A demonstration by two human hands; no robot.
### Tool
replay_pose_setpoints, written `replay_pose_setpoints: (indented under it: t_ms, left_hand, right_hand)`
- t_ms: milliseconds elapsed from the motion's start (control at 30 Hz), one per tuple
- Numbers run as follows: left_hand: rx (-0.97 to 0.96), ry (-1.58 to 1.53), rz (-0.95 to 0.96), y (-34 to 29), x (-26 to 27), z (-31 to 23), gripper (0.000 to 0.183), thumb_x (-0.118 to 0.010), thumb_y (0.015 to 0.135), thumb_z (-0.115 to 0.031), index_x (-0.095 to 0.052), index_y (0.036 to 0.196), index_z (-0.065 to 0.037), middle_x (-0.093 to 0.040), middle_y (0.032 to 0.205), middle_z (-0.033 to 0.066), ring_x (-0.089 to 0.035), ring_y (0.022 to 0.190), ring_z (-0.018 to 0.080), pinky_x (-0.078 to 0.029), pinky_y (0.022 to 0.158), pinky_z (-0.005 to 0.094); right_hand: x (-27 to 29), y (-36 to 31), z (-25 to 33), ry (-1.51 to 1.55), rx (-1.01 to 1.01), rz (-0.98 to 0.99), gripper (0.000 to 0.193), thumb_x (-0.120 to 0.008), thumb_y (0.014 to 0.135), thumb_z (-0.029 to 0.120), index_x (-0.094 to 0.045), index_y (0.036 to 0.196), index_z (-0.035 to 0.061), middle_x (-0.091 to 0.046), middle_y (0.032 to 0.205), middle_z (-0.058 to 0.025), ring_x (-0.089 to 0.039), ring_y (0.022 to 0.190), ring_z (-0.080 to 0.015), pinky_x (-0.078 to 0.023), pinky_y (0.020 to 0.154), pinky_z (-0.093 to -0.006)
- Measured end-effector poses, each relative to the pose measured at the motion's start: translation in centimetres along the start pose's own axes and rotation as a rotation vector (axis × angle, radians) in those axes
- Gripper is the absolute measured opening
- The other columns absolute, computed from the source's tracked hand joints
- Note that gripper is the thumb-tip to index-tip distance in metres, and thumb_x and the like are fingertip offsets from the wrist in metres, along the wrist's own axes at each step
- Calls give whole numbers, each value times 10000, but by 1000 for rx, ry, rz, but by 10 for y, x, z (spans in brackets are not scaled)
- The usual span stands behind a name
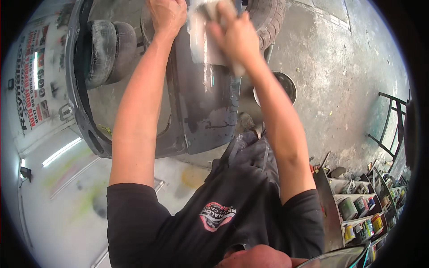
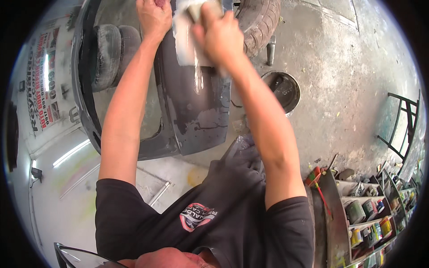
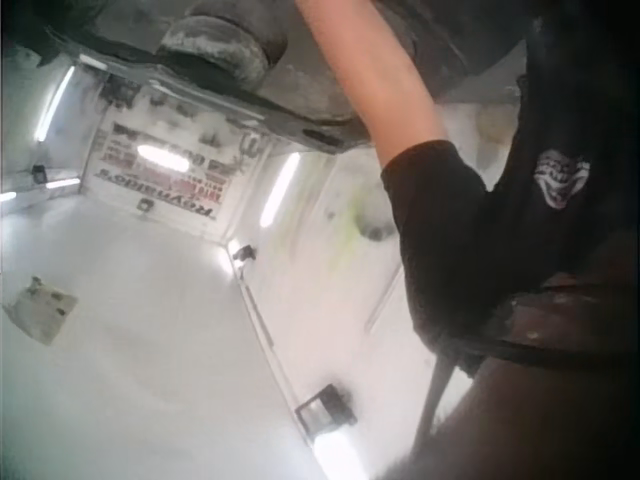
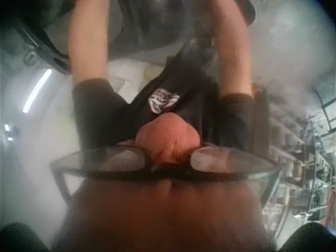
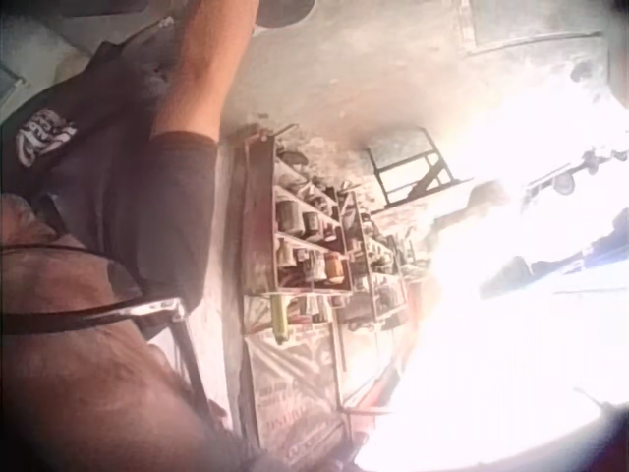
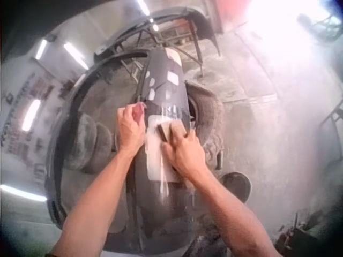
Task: The person prepares a sanding block, wets a cloth in a bucket of water, and wet-sands a car panel using the sanding block while wiping the surface with the cloth.
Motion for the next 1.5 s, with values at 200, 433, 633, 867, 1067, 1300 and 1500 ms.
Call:
replay_pose_setpoints:
  t_ms: [200,433,633,867,1067,1300,1500]
  left_hand:
    - [3,120,116,-28,-8,44,272,-754,922,-223,-694,1130,-58,-709,1061,163,-597,1051,360,-493,942,464]
    - [7,129,122,-15,-3,22,248,-736,946,-218,-698,1118,-43,-718,1072,155,-586,1050,335,-484,950,446]
    - [7,82,123,-23,0,42,261,-749,934,-215,-692,1116,-37,-709,1044,158,-587,1045,346,-482,947,450]
    - [9,112,125,-17,10,24,303,-746,943,-237,-671,1150,-30,-630,1072,207,-579,1069,361,-483,940,456]
    - [48,108,159,-16,-1,25,320,-741,952,-259,-676,1164,-28,-617,1101,213,-588,1060,363,-496,930,450]
    - [44,140,139,-19,4,36,313,-745,946,-247,-671,1157,-27,-622,1088,208,-597,1061,358,-505,926,451]
    - [55,115,213,-16,6,30,361,-750,916,-199,-627,1218,-43,-558,1172,209,-552,1109,371,-481,968,461]
  right_hand:
    - [-18,-50,16,-11,82,-35,590,-761,873,303,-544,1401,156,-561,1057,-299,-626,899,-466,-564,721,-548]
    - [-3,-29,-8,41,-18,19,596,-715,909,400,-536,1423,156,-578,1115,-295,-652,936,-464,-582,753,-547]
    - [-21,-52,14,13,26,22,658,-763,878,342,-514,1469,198,-573,1133,-309,-650,952,-452,-583,760,-516]
    - [-9,-31,4,120,-6,32,681,-761,878,330,-509,1489,162,-569,1140,-308,-628,992,-479,-562,835,-547]
    - [-24,27,-31,180,-176,32,683,-721,909,442,-525,1494,148,-575,1153,-375,-631,1054,-528,-562,923,-498]
    - [-11,-49,15,78,15,-72,661,-719,915,313,-469,1509,169,-555,1052,-265,-609,959,-436,-534,757,-516]
    - [6,-117,31,42,173,3,726,-798,858,287,-499,1516,212,-534,1150,-247,-593,1035,-411,-523,786,-495]
Point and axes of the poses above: each hand's wrist, its own y-axis towards the middle knuckle, its own x-axis out of the back of the hand, z = x × y, the point moved 6 cm from there along y, towards the middle knuckle
